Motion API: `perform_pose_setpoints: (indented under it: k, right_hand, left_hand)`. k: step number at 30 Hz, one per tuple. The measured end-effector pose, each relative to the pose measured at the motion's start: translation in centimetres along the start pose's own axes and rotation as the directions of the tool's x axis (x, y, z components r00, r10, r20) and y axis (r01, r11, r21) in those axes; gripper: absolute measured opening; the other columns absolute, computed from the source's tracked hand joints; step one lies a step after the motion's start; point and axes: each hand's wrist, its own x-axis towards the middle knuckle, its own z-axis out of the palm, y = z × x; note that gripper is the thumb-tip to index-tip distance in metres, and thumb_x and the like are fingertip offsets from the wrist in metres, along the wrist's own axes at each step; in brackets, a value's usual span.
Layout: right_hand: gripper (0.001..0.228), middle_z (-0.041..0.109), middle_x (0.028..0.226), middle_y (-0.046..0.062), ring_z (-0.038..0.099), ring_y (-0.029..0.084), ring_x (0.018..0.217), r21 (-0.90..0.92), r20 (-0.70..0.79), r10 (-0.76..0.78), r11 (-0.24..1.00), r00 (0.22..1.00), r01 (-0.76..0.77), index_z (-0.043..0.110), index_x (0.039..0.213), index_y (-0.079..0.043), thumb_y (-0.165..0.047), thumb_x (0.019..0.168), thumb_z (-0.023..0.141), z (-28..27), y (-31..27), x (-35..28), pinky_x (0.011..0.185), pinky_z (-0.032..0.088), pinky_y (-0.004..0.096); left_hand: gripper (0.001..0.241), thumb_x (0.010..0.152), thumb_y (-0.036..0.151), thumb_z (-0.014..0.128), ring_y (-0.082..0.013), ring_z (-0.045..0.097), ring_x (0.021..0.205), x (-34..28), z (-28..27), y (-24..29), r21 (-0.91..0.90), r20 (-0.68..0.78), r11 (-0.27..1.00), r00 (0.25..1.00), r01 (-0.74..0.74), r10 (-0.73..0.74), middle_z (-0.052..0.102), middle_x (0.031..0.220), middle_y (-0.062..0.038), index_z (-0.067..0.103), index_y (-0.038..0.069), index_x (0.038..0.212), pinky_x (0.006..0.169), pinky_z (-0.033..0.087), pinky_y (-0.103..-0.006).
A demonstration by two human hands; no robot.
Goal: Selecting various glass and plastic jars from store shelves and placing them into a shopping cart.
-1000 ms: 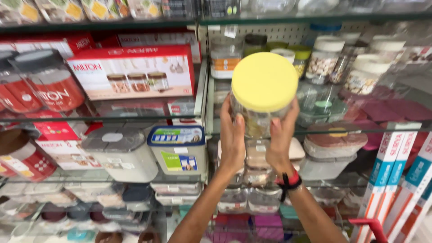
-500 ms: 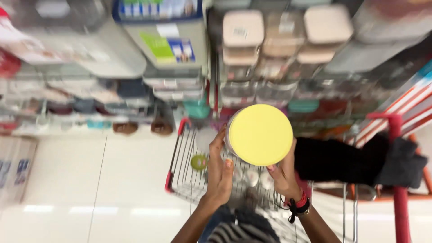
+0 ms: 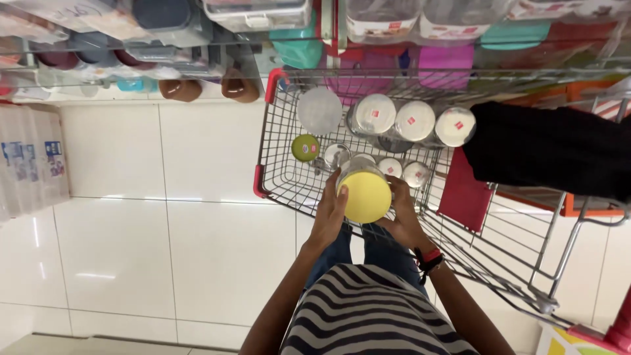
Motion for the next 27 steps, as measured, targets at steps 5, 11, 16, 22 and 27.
perform_pose_setpoints:
  k: [5,11,16,22,27]
  right_hand:
    - [0.097,0.033,0.151,0.019,0.044,0.035,0.139,-0.021,0.08,0.225,0.974,0.971,-0.224,0.025,0.155,0.0,-0.006,0.074,0.08,0.4,3.6,-1.6,0.108,0.05,0.043]
    - [0.1,0.039,0.153,0.02,0.053,0.035,0.135,-0.077,0.137,0.443,0.896,0.886,-0.437,0.023,0.157,-0.005,-0.007,0.071,0.076,0.8,6.5,-1.5,0.106,0.053,0.043]
    - [0.097,0.04,0.155,0.021,0.052,0.036,0.135,-0.149,0.169,0.489,0.871,0.856,-0.468,0.028,0.155,-0.01,-0.008,0.071,0.075,1.3,8.7,-0.7,0.107,0.051,0.045]
    - [0.09,0.052,0.148,0.019,0.059,0.034,0.13,-0.109,0.277,0.528,0.847,0.803,-0.52,0.03,0.156,-0.015,-0.015,0.078,0.073,1.1,3.6,1.2,0.107,0.051,0.046]
    - [0.098,0.05,0.146,0.02,0.061,0.033,0.126,0.051,0.409,0.479,0.838,0.777,-0.543,0.019,0.16,-0.018,-0.013,0.076,0.069,4.4,4.1,3.2,0.102,0.056,0.046]
  left_hand:
    - [0.077,0.1,0.058,0.038,-0.044,0.044,0.142,0.5,1.5,-3.6,0.129,0.061,0.991,0.997,0.046,-0.054,0.04,0.154,-0.026,0.027,0.007,0.157,0.112,0.041,-0.0506]
    - [0.062,0.102,0.043,0.053,-0.0474,0.056,0.13,3.7,3.6,-12.0,0.258,0.069,0.956,0.99,-0.137,0.123,0.054,0.141,-0.029,0.04,0.003,0.148,0.106,0.047,-0.0511]
    - [0.053,0.1,0.034,0.06,-0.0475,0.062,0.118,4.7,3.7,-11.2,0.402,0.063,0.91,0.994,-0.105,0.087,0.062,0.129,-0.029,0.047,0.006,0.143,0.098,0.05,-0.0517]
    - [0.048,0.1,0.031,0.059,-0.0432,0.067,0.112,3.4,1.4,-7.6,0.438,0.008,0.897,0.998,-0.063,0.066,0.066,0.123,-0.024,0.051,0.015,0.144,0.093,0.054,-0.0506]
    - [0.042,0.101,0.032,0.057,-0.0396,0.068,0.11,2.9,-2.1,-5.5,0.513,-0.09,0.858,0.992,-0.032,0.091,0.067,0.125,-0.019,0.055,0.019,0.141,0.089,0.056,-0.0491]
